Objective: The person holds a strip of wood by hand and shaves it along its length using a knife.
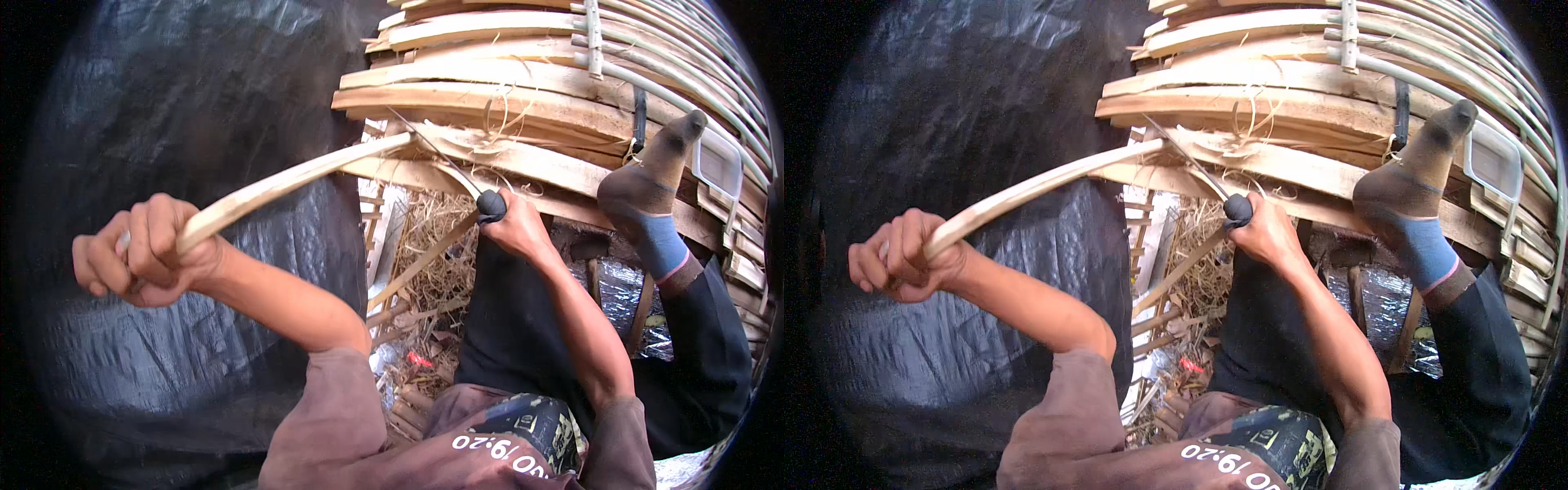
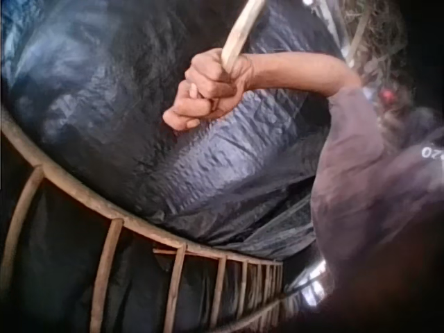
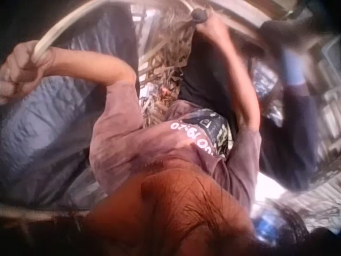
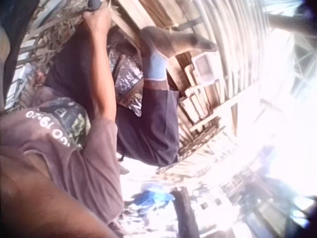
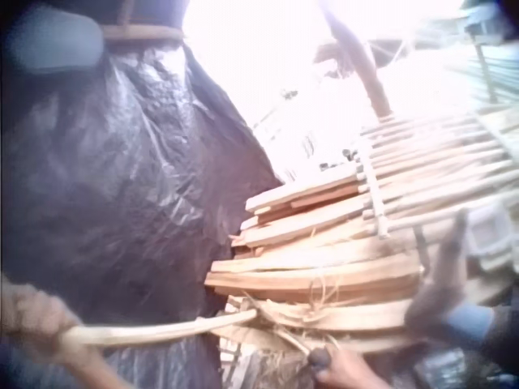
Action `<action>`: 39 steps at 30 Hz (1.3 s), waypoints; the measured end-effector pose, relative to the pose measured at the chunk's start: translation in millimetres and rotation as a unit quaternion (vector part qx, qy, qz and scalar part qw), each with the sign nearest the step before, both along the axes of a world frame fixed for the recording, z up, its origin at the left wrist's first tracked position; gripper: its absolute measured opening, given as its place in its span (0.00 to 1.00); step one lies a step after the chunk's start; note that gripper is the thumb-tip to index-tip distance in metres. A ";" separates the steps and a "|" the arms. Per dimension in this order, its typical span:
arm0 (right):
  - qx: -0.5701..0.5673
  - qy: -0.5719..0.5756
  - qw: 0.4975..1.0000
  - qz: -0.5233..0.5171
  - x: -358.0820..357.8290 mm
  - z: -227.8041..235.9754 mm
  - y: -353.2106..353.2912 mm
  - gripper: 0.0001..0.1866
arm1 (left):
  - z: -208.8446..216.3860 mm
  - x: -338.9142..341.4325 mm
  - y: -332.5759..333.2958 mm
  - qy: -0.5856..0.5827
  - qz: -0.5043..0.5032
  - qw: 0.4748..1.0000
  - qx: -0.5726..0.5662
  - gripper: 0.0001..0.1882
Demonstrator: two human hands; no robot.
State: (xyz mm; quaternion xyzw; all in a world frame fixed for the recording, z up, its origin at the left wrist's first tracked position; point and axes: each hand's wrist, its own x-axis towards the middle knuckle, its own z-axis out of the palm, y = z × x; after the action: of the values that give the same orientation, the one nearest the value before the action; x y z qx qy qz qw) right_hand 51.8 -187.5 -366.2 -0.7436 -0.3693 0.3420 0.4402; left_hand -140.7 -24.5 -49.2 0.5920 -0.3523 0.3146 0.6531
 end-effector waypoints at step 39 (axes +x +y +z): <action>0.143 0.060 0.986 0.065 -90.6 95.7 -21.1 0.21 | -9.9 8.3 -22.3 -0.194 0.762 0.605 -0.126 0.14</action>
State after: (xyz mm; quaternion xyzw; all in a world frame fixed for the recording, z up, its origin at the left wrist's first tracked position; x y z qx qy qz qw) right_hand -38.8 -208.7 -270.6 -0.6254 -0.4347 0.3575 0.5405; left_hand -132.4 -46.8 -59.1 0.4833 0.1509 0.8471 0.1614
